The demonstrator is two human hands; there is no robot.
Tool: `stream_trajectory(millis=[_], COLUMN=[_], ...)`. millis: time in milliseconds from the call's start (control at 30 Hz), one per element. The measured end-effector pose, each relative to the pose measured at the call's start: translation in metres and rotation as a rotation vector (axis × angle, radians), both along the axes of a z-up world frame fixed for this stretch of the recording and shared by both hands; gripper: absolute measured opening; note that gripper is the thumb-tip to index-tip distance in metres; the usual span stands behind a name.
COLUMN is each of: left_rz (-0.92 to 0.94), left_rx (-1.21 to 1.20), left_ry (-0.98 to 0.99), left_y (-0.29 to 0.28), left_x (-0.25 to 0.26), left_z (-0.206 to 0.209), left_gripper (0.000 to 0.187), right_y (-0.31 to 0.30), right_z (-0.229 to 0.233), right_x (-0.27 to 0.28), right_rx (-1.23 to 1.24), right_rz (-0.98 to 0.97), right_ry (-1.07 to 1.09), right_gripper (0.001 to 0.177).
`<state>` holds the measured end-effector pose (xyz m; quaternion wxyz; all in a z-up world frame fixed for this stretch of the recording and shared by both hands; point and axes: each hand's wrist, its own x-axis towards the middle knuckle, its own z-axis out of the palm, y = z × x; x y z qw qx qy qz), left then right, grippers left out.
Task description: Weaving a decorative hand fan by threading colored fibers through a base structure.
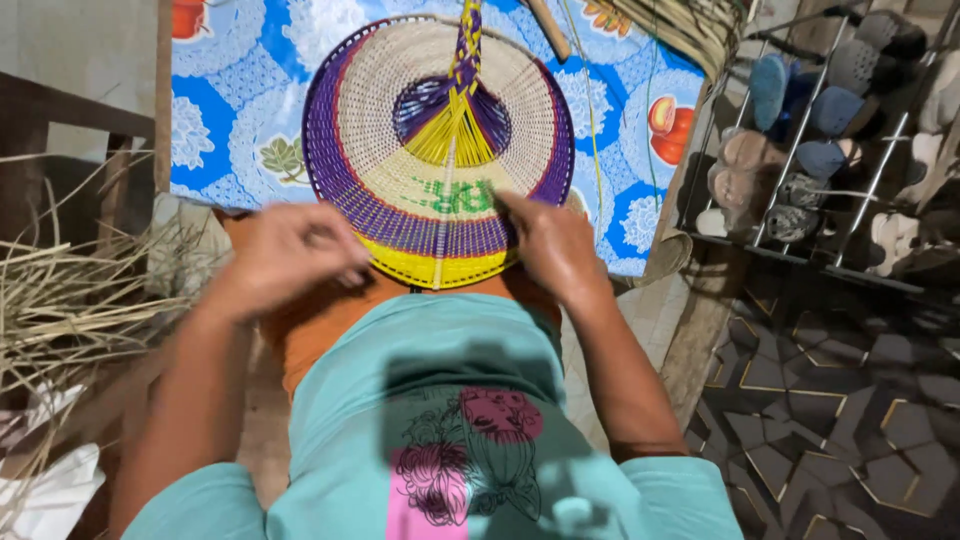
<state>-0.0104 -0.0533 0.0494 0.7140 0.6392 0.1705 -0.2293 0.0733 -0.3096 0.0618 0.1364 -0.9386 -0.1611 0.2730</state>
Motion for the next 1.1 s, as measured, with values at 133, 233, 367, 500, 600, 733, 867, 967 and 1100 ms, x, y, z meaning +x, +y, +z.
stream_trajectory(millis=[133, 233, 367, 500, 600, 733, 867, 967, 1100], left_rz=[-0.162, -0.238, -0.302, -0.378, -0.388, -0.396, -0.443, -0.490, -0.547], left_rx=[-0.122, -0.190, -0.213, -0.176, -0.186, -0.195, -0.204, -0.229, -0.311], left_ry=[-0.059, -0.015, 0.023, 0.005, -0.014, -0.039, -0.061, -0.056, -0.020], left_y=[-0.032, -0.046, -0.059, -0.066, -0.068, -0.073, -0.078, -0.085, -0.092], left_x=[-0.005, -0.010, -0.016, -0.014, -0.014, -0.015, -0.016, -0.015, -0.013], left_z=[-0.001, -0.001, -0.006, -0.002, 0.000, 0.001, 0.004, 0.008, 0.029], left_gripper=[0.008, 0.010, 0.012, 0.010, 0.009, 0.008, 0.007, 0.010, 0.010], right_y=[0.010, 0.013, 0.015, 0.018, 0.017, 0.020, 0.024, 0.029, 0.033], right_z=[0.009, 0.010, 0.014, 0.017, 0.015, 0.016, 0.017, 0.017, 0.001], right_x=[-0.001, 0.001, 0.003, 0.003, 0.004, 0.003, 0.005, 0.007, 0.008], right_rx=[-0.175, -0.189, -0.212, -0.182, -0.163, -0.179, -0.213, -0.271, -0.347], right_rz=[0.046, 0.020, 0.047, 0.042, 0.038, 0.050, 0.067, 0.063, 0.089], right_ry=[0.035, 0.045, 0.049, 0.059, 0.055, 0.060, 0.095, 0.135, 0.158], right_gripper=[0.037, 0.039, 0.037, 0.036, 0.035, 0.034, 0.032, 0.032, 0.031])
